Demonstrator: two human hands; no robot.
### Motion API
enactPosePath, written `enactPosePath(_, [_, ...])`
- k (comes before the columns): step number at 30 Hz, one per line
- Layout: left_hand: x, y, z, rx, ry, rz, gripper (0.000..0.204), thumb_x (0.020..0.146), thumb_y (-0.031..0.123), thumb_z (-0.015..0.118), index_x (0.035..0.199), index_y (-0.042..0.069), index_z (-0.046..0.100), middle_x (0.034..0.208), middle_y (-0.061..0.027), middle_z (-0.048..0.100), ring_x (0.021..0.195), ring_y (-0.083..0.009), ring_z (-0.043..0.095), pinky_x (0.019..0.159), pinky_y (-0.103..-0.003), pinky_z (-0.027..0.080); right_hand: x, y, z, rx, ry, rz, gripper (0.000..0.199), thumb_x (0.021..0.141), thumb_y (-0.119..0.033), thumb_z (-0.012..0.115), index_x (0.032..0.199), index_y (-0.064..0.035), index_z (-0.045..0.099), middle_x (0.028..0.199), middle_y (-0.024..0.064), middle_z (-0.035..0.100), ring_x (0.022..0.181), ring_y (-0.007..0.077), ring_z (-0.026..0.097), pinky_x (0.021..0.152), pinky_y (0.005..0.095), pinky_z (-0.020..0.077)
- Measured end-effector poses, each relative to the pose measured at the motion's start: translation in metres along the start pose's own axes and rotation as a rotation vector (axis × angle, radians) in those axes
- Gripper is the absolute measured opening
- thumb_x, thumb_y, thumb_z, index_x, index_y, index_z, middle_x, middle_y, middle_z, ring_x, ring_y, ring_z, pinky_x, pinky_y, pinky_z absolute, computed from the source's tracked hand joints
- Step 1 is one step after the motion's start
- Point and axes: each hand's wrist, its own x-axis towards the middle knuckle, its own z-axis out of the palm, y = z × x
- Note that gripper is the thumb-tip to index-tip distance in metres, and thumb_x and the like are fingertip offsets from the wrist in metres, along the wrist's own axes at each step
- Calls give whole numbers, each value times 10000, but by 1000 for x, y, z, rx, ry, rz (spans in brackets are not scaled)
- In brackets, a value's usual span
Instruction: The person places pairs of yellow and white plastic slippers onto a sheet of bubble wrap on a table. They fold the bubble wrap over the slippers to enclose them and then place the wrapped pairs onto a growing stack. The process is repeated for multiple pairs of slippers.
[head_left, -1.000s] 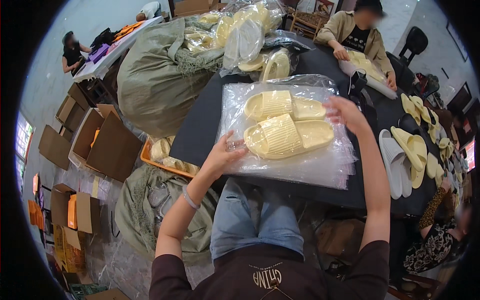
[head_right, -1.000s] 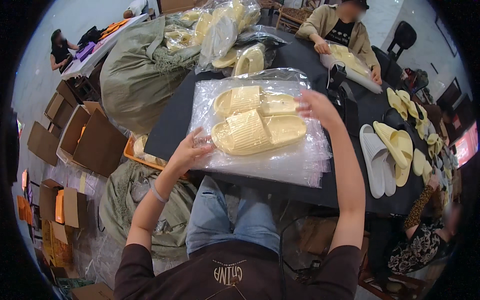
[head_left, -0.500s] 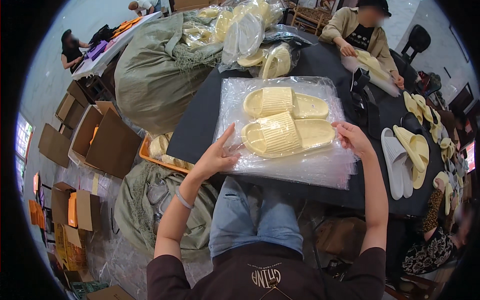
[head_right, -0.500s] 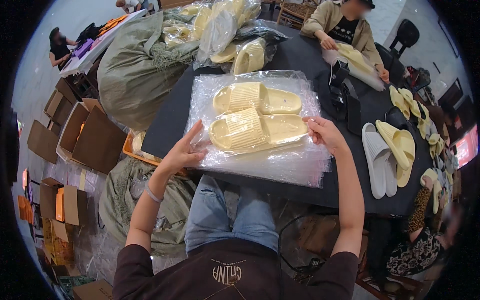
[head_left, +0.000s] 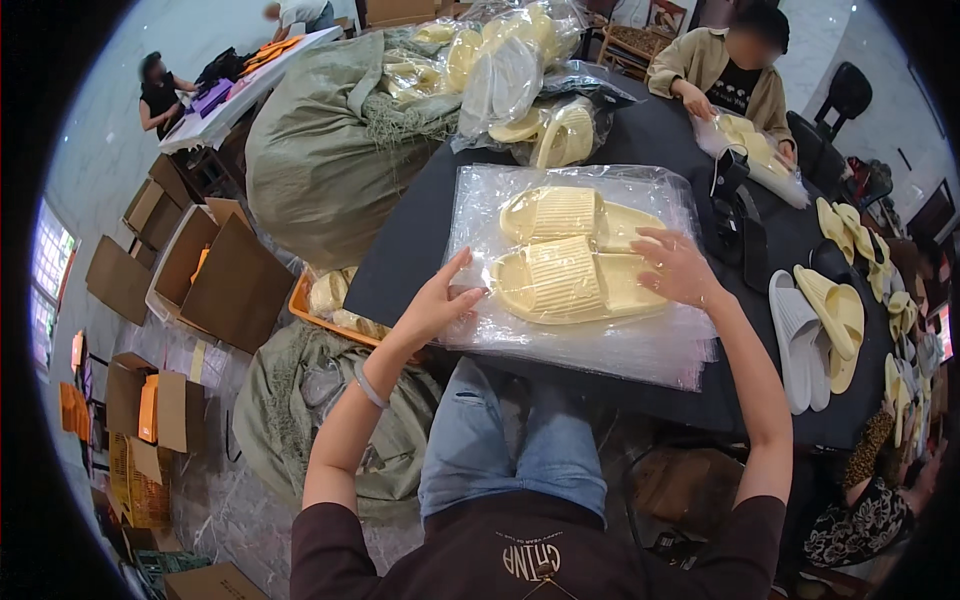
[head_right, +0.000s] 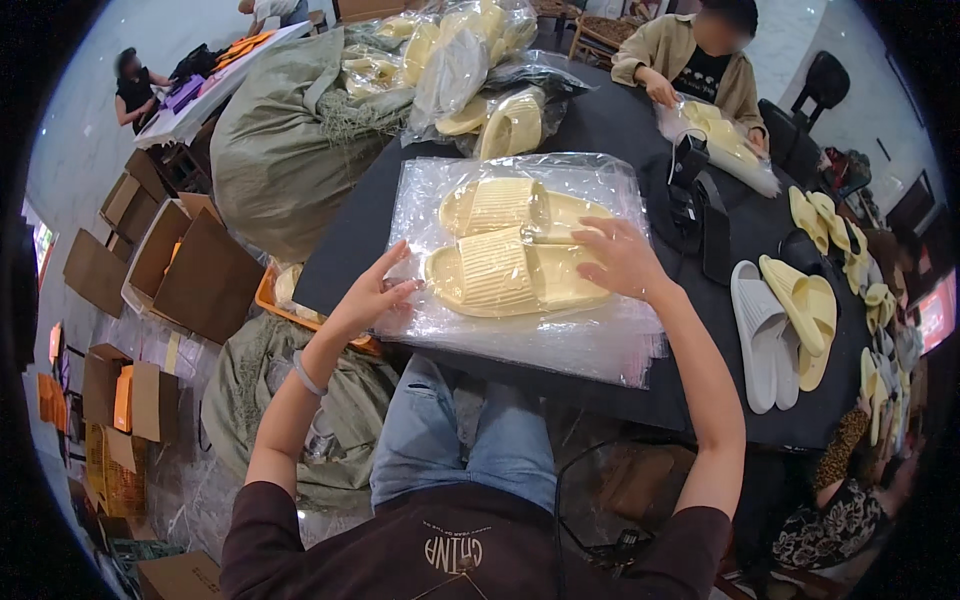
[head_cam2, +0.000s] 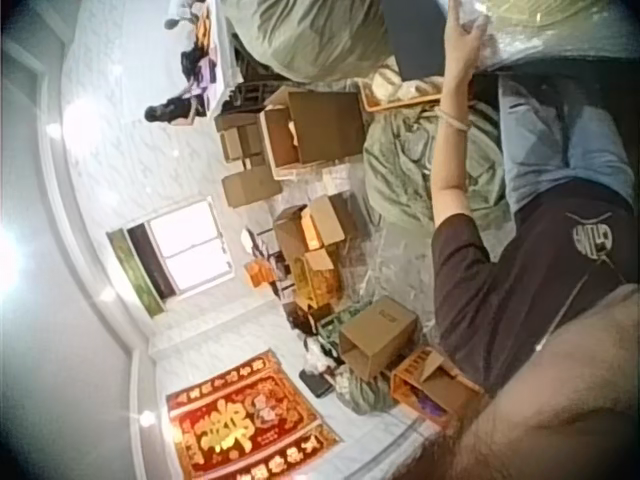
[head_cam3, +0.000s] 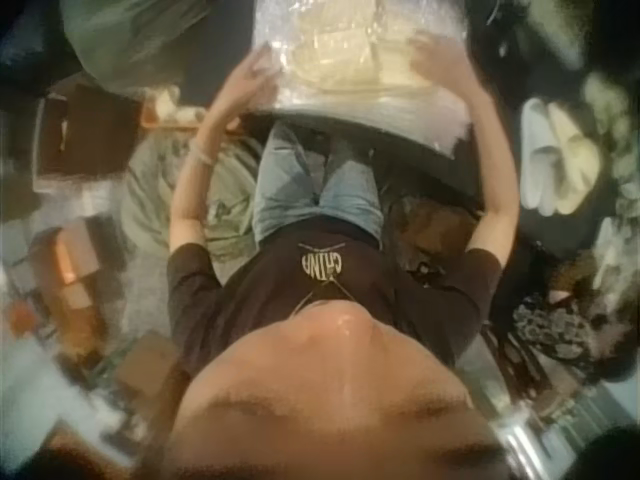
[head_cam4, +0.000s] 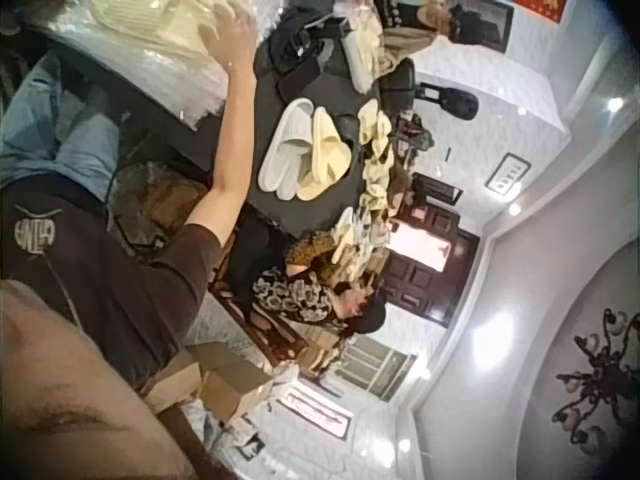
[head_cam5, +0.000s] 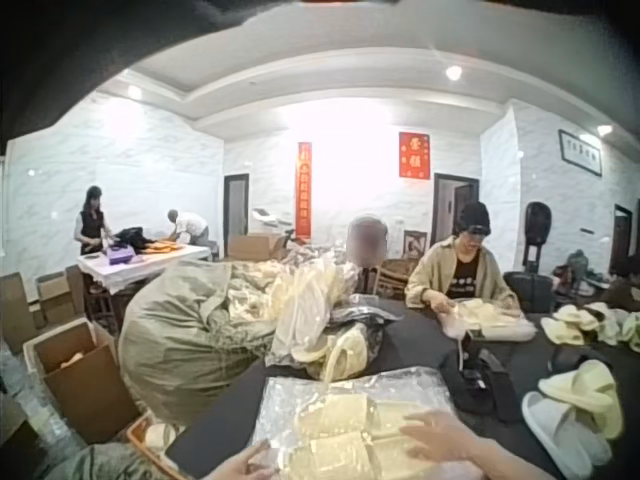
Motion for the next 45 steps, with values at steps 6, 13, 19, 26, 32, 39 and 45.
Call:
enactPosePath(6, [1, -17, -1, -32, -18, 95, 637, 863, 48, 591, 1429, 64, 299, 1425, -189, 330, 1014, -171, 591, 747, -269, 513, 46, -15, 17, 257, -61, -121, 508, 785, -354, 659, 1209, -94, 552, 1273, 153, 497, 1144, 348, 469, 975, 433, 369])
enactPosePath(13, [5, -24, 3, 188, 36, 112, 598, 850, 80, 607, 1392, 24, 362, 1407, -197, 353, 985, -191, 609, 725, -279, 518, 78, -33, 54, 261, 23, 1, 414, 746, -331, 665, 1054, -56, 636, 1183, 205, 492, 1036, 370, 514, 882, 470, 395])
enactPosePath(19, [1, -17, 9, 130, 117, 16, 730, 801, 56, 652, 1424, -1, 274, 1386, -206, 385, 896, -169, 630, 652, -246, 507, 67, -16, 57, 265, 205, 73, 342, 767, -304, 643, 1043, -102, 652, 1122, 184, 545, 936, 372, 558, 818, 461, 440])
enactPosePath(26, [1, -11, 5, 171, 143, 90, 834, 814, 135, 688, 1459, 21, 172, 1266, -226, 513, 850, -167, 621, 684, -244, 494, 53, -9, 57, 309, 182, 263, 354, 806, -311, 614, 1108, -126, 628, 1152, 169, 550, 984, 379, 556, 836, 443, 450])
enactPosePath(32, [49, 37, -3, 651, 494, 344, 696, 821, 308, 679, 1312, -77, 372, 1195, -278, 527, 1114, -337, 534, 898, -381, 440, 44, 1, 77, 222, 275, 215, 346, 806, -287, 608, 1066, -59, 620, 1073, 192, 550, 933, 379, 549, 786, 442, 431])
enactPosePath(39, [153, 49, -21, 880, 458, -127, 604, 817, 561, 571, 974, -15, 656, 980, -203, 649, 928, -357, 621, 809, -426, 480, 46, -4, 74, 247, 323, 216, 329, 797, -259, 625, 1061, -62, 621, 1032, 189, 564, 944, 362, 537, 770, 426, 420])
enactPosePath(45, [176, 37, -19, 788, 507, -21, 419, 788, 478, 641, 898, 78, 704, 887, -103, 695, 874, -291, 656, 750, -399, 499, 48, -20, 56, 278, 297, 232, 326, 813, -285, 625, 1064, -78, 634, 1070, 182, 571, 987, 356, 535, 818, 434, 422])
